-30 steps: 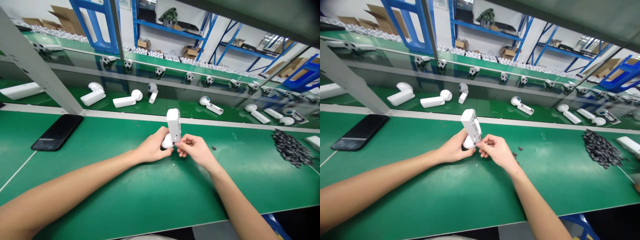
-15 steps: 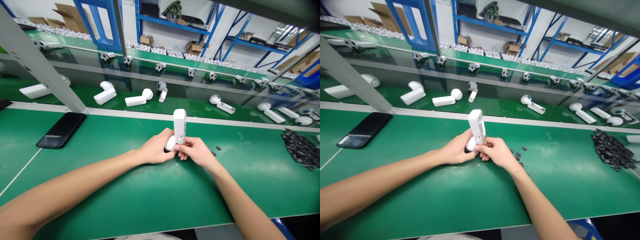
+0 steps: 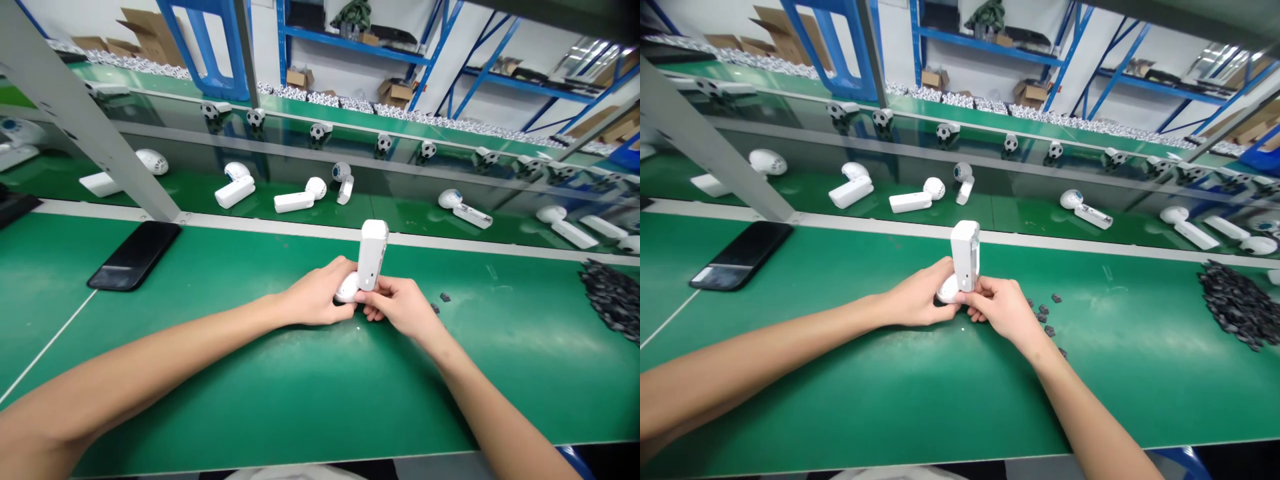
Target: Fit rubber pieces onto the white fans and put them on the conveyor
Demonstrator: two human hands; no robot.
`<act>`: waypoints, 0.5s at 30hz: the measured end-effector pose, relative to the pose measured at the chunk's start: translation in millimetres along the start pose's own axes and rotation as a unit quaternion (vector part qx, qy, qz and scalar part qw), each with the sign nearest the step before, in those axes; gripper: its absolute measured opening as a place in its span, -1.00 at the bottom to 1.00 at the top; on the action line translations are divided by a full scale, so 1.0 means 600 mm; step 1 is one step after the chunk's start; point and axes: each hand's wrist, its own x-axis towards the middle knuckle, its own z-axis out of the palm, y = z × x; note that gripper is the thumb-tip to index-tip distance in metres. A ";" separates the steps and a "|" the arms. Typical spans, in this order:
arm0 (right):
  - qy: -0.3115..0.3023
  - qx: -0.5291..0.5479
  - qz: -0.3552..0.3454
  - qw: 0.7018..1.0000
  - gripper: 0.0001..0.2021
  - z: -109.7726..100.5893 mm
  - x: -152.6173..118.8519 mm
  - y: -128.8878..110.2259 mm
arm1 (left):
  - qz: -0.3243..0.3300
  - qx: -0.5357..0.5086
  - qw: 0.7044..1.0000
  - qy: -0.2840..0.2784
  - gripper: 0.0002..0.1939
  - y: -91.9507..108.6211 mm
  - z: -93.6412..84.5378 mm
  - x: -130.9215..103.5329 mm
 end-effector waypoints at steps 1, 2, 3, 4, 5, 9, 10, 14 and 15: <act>0.005 -0.006 -0.009 1.000 -0.68 0.001 0.001 0.001 | 0.000 0.002 1.000 0.001 -0.52 0.000 -0.001 0.000; 0.005 -0.013 -0.016 1.000 -0.68 0.001 0.002 0.001 | -0.001 0.005 1.000 -0.001 -0.51 0.000 -0.001 0.001; 0.001 -0.019 -0.018 1.000 -0.68 0.001 0.002 0.001 | -0.003 0.010 1.000 -0.004 -0.51 0.000 -0.002 0.001; -0.004 -0.026 -0.017 0.999 -0.69 0.001 0.003 0.000 | -0.006 0.016 1.000 -0.008 -0.51 0.001 -0.002 0.001; -0.007 -0.034 -0.016 0.999 -0.70 0.000 0.003 0.000 | -0.008 0.021 1.000 -0.011 -0.51 0.001 -0.002 0.001; -0.001 -0.048 -0.028 0.998 -0.73 0.004 0.001 0.000 | -0.014 0.023 1.000 -0.004 -0.51 0.004 -0.003 0.001; 0.001 -0.043 -0.035 0.998 -0.73 0.007 0.000 -0.002 | -0.015 0.011 1.000 0.001 -0.50 0.004 -0.003 0.001; 0.017 -0.055 -0.097 0.994 -0.71 0.017 -0.004 -0.015 | -0.017 -0.158 0.987 0.004 -0.52 -0.004 -0.005 0.003; 0.019 -0.073 -0.120 0.990 -0.67 0.017 -0.004 -0.019 | -0.016 -0.212 0.977 0.003 -0.51 -0.007 -0.005 0.004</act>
